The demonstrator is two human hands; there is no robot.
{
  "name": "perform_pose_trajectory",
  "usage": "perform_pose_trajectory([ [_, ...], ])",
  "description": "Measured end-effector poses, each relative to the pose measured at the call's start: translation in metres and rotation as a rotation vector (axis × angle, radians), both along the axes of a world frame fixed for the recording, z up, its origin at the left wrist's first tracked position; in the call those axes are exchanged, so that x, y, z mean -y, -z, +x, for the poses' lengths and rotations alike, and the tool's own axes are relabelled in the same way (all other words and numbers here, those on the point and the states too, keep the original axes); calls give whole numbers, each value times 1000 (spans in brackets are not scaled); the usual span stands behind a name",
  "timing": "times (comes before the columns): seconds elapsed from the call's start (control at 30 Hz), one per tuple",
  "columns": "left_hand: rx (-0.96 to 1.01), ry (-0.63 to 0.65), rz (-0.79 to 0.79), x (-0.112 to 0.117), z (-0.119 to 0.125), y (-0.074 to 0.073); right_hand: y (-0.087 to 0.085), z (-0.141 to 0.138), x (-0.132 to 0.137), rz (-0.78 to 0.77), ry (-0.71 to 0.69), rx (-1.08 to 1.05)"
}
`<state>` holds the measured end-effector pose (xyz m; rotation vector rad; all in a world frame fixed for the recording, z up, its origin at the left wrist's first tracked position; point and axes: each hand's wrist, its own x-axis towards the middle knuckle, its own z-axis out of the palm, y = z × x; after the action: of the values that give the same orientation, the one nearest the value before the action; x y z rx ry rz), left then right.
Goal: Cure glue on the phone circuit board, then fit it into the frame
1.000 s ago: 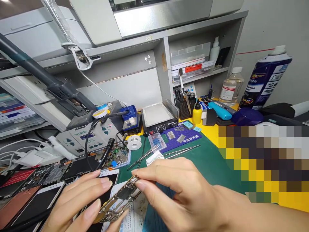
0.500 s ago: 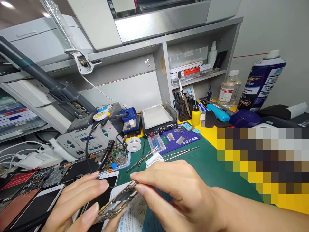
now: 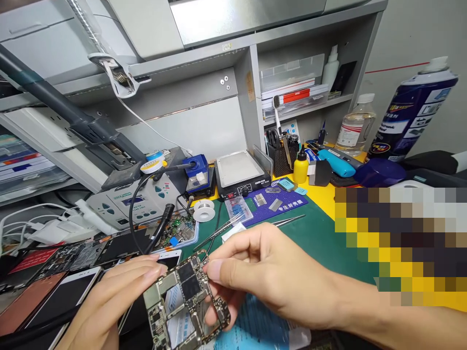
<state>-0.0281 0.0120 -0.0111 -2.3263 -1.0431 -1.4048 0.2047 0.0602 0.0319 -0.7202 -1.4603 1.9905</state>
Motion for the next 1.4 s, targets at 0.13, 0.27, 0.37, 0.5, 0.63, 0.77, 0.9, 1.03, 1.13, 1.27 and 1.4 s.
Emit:
perform_pose_trajectory([
  [0.13, 12, -42, 13, -2, 0, 1, 2, 2, 0, -40, -23, 8],
  [0.27, -6, -56, -42, 0, -2, 2, 2, 2, -1, -46, -34, -1],
  [0.37, -11, -58, -93, 1, -5, 2, 2, 1, -2, -49, -27, 0],
  [0.5, -51, -37, -154, -3, -13, 0, 2, 0, -2, -71, -18, -27],
  [0.63, -93, 4, -220, -12, -19, -7, 1, 0, -3, -92, -22, -25],
  [0.77, -107, 18, -264, -19, -19, -10, 2, 0, -3, -73, -28, -2],
  [0.9, -108, 42, -290, -23, -18, -8, 6, 2, -3, -99, -33, -10],
  [1.03, -90, 53, -322, -26, -22, -4, 8, 3, -4, -128, -47, -24],
  [1.13, -69, 60, -350, -26, -26, -2, 10, 3, -5, -146, -64, -38],
  [1.27, -33, 70, -390, -26, -33, 2, 9, 3, -3, -159, -36, -36],
  [1.4, 1, 75, -427, -27, -38, 7, 5, 3, 3, 57, 205, 96],
])
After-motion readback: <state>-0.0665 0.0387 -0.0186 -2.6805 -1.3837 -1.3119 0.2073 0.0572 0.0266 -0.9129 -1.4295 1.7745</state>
